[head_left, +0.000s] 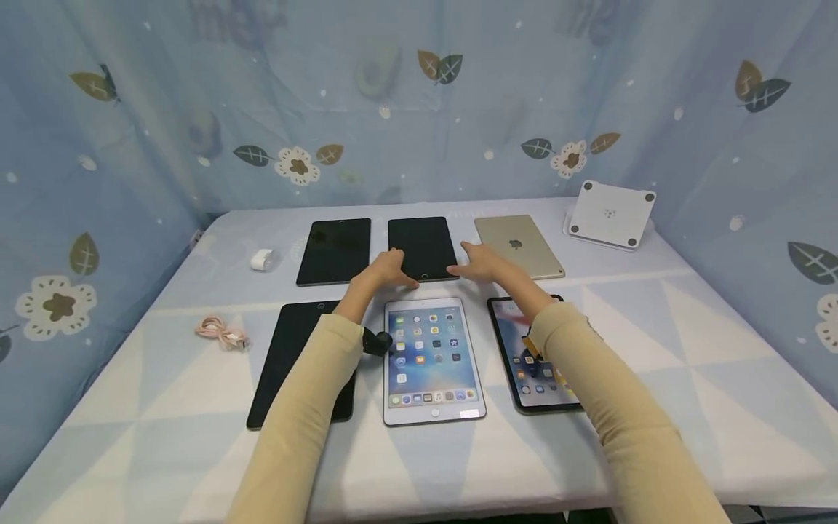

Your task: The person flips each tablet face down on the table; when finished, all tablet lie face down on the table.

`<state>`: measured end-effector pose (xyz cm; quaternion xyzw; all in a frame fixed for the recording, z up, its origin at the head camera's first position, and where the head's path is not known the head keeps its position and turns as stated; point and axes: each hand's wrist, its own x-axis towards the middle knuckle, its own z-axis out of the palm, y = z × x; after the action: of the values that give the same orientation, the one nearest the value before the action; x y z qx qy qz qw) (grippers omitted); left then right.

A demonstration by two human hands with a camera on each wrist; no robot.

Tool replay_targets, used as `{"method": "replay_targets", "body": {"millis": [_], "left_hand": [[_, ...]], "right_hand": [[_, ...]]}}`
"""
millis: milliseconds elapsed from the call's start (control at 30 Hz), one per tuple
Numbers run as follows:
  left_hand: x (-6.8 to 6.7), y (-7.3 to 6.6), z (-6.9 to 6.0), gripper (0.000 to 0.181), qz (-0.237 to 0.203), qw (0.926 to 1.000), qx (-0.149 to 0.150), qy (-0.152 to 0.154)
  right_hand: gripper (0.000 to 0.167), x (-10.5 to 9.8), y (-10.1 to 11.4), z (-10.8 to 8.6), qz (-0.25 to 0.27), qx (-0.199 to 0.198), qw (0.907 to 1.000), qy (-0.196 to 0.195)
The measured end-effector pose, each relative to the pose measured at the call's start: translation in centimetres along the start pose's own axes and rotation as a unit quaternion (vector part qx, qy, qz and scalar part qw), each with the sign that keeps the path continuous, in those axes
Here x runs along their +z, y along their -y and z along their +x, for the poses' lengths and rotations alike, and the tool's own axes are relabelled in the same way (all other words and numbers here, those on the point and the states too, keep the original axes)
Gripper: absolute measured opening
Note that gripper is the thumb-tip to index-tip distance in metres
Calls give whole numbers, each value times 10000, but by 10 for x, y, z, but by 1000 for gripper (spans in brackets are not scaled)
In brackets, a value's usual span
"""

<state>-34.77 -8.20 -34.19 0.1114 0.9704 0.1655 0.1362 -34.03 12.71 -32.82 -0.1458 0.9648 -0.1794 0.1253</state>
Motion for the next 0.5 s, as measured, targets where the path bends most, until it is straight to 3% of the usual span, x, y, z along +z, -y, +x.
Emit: {"method": "replay_targets", "body": {"millis": [167,333,433,500], "left_hand": [[5,4,3,80,-115,9999,30,-119],[5,5,3,78,-198,9996,-46,-213],[5,5,2,78,-191,9995,-40,-233],[5,5,2,78,-201,9995,-5,-237]], "right_hand": [[74,7,2,12,-81,248,9994,215],[73,25,-20,47,-155,149,9995,238],[65,28,-19,48,245,128,9987,433],[59,26,-13,41,796,174,9951,557]]}}
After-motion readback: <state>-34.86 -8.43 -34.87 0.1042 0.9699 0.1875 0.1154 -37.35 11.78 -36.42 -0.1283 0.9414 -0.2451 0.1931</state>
